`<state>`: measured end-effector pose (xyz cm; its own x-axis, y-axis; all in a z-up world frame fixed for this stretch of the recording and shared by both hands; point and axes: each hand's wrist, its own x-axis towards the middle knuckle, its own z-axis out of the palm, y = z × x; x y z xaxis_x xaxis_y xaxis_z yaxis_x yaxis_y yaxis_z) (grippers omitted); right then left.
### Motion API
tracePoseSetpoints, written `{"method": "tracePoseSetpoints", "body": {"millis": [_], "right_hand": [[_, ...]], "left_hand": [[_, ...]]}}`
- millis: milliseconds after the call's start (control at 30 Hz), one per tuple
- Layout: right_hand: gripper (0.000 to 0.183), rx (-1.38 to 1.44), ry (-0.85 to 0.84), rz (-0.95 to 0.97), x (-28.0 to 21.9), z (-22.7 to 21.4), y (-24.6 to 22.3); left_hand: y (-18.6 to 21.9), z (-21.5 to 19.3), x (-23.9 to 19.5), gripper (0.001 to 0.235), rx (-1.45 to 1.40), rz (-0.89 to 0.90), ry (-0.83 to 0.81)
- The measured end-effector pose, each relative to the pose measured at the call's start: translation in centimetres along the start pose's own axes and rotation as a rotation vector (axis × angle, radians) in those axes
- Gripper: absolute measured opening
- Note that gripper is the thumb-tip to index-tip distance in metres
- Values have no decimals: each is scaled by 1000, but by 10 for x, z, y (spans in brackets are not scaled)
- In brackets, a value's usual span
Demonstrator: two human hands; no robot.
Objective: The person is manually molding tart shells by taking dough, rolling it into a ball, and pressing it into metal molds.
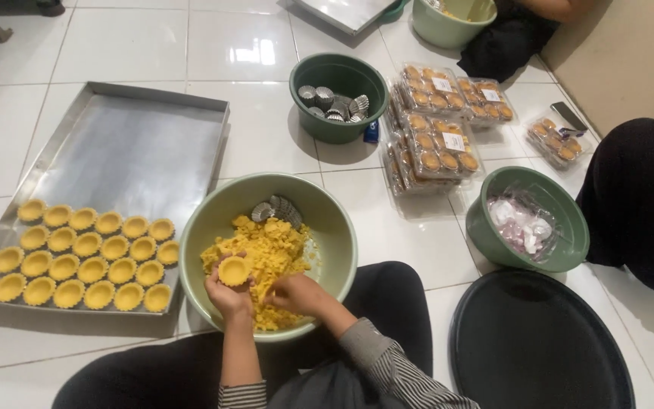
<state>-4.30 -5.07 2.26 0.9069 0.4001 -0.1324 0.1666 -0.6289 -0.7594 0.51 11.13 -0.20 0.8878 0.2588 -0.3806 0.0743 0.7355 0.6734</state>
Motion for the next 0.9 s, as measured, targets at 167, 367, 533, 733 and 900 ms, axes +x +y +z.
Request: {"method": "tracePoseSetpoints", "body": {"millis": [167, 367, 533, 733, 900], "right_hand": [[22, -152, -13, 34, -23, 18, -63], [40, -218, 71, -47, -28, 35, -58], [27, -111, -223, 131, -12, -7, -53], [47, 363, 376, 121, 49, -15, -2], [77, 1133, 183, -79, 68, 37, 45]], "left_hand": [[30, 7, -4, 46, -4, -4, 88], [9, -4, 15, 44, -72, -74, -55], [16, 10, 5, 41, 42, -135, -71], [-32, 0, 5, 32, 105, -215, -154], [-41, 7, -7, 32, 135, -262, -241]]}}
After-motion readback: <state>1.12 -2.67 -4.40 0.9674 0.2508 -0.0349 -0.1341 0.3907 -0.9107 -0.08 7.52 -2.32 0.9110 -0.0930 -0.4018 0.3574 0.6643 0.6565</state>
